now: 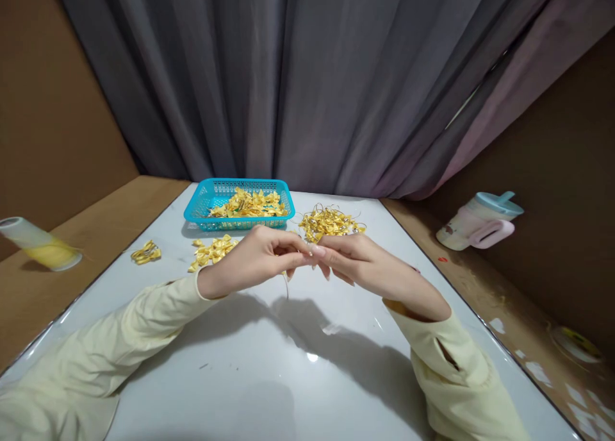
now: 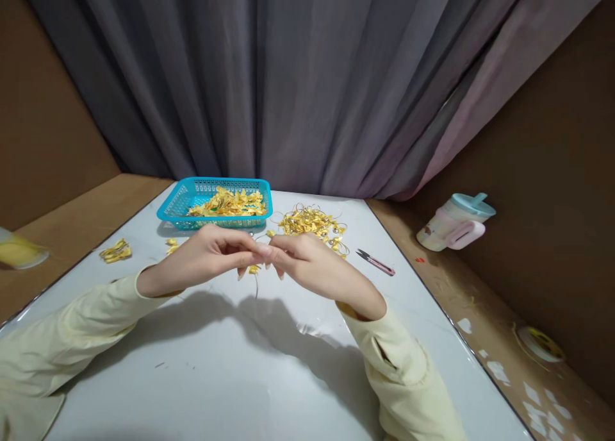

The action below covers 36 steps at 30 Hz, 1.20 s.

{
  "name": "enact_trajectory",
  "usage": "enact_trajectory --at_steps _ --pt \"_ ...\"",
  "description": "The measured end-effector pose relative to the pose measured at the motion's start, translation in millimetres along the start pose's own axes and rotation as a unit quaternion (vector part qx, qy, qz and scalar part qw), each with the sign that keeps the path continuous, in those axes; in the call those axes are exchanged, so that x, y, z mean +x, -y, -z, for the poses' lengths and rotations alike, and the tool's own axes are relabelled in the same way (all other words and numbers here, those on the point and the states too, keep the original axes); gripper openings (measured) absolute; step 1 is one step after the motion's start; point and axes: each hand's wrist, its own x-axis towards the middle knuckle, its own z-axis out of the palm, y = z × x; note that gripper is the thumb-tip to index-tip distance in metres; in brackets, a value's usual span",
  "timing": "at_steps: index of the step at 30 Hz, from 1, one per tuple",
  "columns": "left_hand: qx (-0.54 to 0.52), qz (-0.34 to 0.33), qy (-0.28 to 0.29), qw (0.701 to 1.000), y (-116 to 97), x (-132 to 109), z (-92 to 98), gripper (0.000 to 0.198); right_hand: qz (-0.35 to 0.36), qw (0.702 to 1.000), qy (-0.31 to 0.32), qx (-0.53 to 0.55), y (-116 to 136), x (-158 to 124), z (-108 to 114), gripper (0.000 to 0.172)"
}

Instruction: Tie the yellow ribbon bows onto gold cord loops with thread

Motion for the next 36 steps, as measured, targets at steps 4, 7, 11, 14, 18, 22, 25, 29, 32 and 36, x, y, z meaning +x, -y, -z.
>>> enact_trajectory --at_steps 4,7,11,14,18,22,25,29,32,36 --pt "-0.062 0.010 -0.037 0.997 1 4 1.3 0.016 -0.016 0.998 0.018 0.052 -3 -1 7 0.029" --pt "-0.091 0.003 -0.044 0.995 4 5 1.3 0.016 -0.009 0.997 0.017 0.081 -5 2 3 0.029" --pt "-0.115 -0.004 -0.041 0.992 7 4 0.2 0.016 -0.001 0.994 -0.006 0.106 -2 6 -5 0.023" --pt "-0.137 -0.011 -0.034 0.990 7 3 -0.5 0.017 0.007 0.992 -0.044 0.120 0 8 -8 0.021" --pt "-0.157 -0.016 -0.033 0.987 6 3 -0.5 0.016 0.021 0.990 -0.069 0.123 -1 7 -11 0.026" --pt "-0.130 -0.030 -0.058 0.989 5 4 -0.9 0.016 0.038 0.991 -0.107 0.075 -3 7 -14 0.027" --pt "-0.073 -0.047 -0.108 0.990 8 5 -1.5 0.015 0.054 0.989 -0.138 0.011 -2 8 -16 0.025" --pt "-0.048 -0.048 -0.137 0.988 12 6 -0.9 0.018 0.038 0.987 -0.152 -0.018 -2 9 -15 0.026" --pt "-0.069 -0.021 -0.130 0.989 13 8 0.3 0.022 -0.010 0.993 -0.119 0.016 -2 8 -12 0.022" --pt "-0.100 0.014 -0.105 0.989 13 9 1.0 0.024 -0.020 0.992 -0.056 0.114 0 9 -11 0.028"
